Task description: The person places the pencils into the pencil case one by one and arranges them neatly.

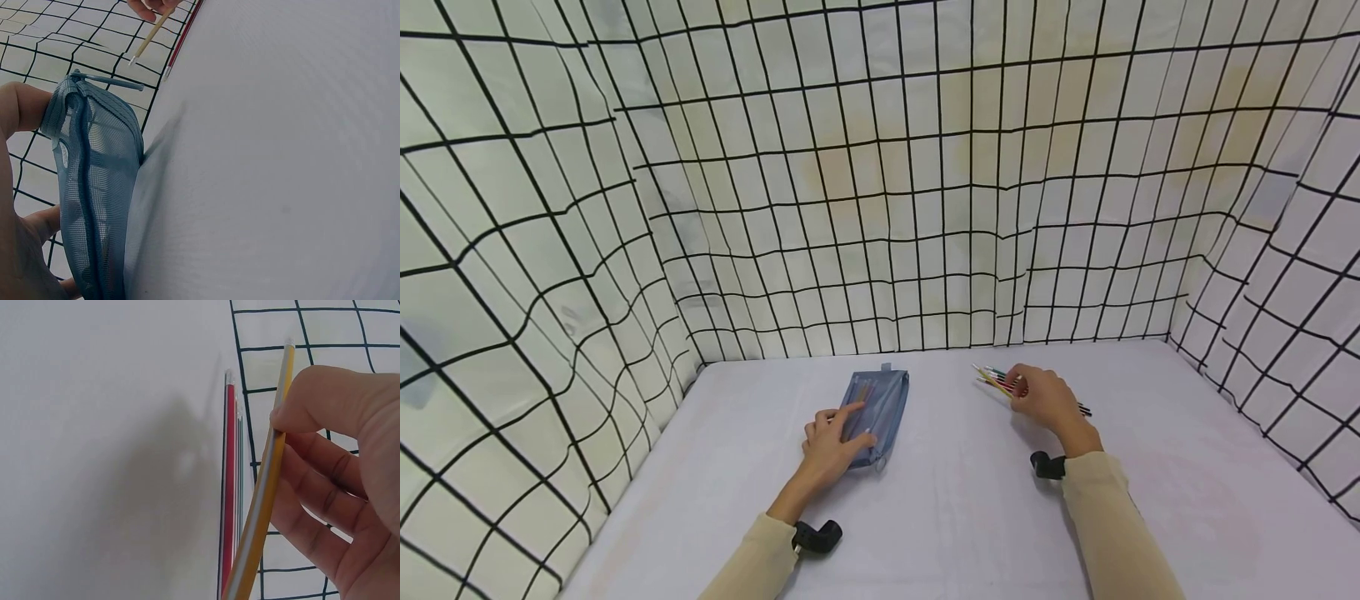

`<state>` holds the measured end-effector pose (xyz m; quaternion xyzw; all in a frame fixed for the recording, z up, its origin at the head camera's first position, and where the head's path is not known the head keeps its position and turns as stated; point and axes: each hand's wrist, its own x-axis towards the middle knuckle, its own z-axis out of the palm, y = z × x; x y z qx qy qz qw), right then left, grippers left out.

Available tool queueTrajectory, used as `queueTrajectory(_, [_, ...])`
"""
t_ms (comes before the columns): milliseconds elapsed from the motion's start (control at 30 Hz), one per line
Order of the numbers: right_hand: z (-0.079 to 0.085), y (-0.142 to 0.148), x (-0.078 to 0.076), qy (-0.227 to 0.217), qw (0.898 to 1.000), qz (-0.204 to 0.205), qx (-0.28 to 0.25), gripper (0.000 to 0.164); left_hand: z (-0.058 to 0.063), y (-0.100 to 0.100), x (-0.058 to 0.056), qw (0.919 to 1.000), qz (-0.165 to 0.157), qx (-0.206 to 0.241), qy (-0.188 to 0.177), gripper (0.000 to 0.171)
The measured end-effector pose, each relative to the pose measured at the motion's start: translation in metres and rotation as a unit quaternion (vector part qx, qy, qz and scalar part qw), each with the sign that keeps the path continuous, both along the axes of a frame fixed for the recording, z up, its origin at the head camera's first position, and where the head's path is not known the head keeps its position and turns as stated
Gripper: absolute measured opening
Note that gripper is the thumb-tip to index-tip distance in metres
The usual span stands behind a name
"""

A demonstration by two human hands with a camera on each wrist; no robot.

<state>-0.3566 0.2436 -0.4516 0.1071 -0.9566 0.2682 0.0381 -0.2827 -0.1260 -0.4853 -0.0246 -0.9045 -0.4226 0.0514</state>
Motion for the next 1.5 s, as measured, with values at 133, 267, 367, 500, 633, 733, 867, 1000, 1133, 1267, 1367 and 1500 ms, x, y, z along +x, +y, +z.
queueTrajectory(133, [0.002,-0.001,0.0,-0.007,1.0,-0.006,-0.007,0.037,-0.001,0.0,-0.001,1.0,-0.002,0.001,0.001,0.068])
queueTrajectory(267, [0.001,-0.001,-0.001,-0.01,0.999,-0.009,-0.029,0.037,-0.001,0.001,-0.001,1.0,-0.002,0.001,0.002,0.069])
queueTrajectory(367, [0.0,-0.001,-0.002,-0.008,0.999,-0.01,-0.045,0.037,0.0,0.001,0.0,1.0,-0.004,0.001,0.003,0.068])
queueTrajectory(500, [0.001,-0.001,-0.002,-0.004,0.998,-0.007,-0.067,0.037,0.001,0.002,-0.001,1.0,-0.005,0.001,0.004,0.068])
queueTrajectory(633, [0.001,-0.005,-0.001,-0.01,0.996,0.0,-0.092,0.038,0.001,0.0,-0.001,1.0,-0.004,-0.003,0.004,0.068])
queueTrajectory(733, [0.001,-0.009,-0.002,-0.015,0.994,0.006,-0.105,0.038,0.0,-0.001,-0.001,1.0,0.001,-0.003,0.006,0.068])
queueTrajectory(867, [0.001,-0.011,-0.002,-0.02,0.992,0.015,-0.122,0.038,0.0,-0.002,0.0,1.0,0.0,0.001,0.009,0.067])
queueTrajectory(1000, [0.002,-0.011,-0.001,-0.031,0.99,0.018,-0.139,0.038,0.0,-0.001,-0.001,1.0,-0.003,0.002,0.009,0.068])
queueTrajectory(1133, [0.001,-0.011,-0.002,-0.033,0.988,0.02,-0.146,0.038,0.0,-0.001,-0.001,1.0,-0.002,0.001,0.008,0.068])
queueTrajectory(1267, [0.0,-0.012,-0.003,-0.036,0.987,0.021,-0.154,0.039,-0.001,-0.001,-0.001,1.0,-0.003,0.0,0.005,0.068])
queueTrajectory(1367, [0.001,-0.013,-0.002,-0.041,0.985,0.024,-0.166,0.04,-0.002,-0.001,-0.001,1.0,-0.003,0.001,0.006,0.068])
queueTrajectory(1500, [0.003,-0.015,0.0,-0.049,0.98,0.029,-0.189,0.04,-0.003,-0.001,-0.002,1.0,-0.004,0.001,0.009,0.068])
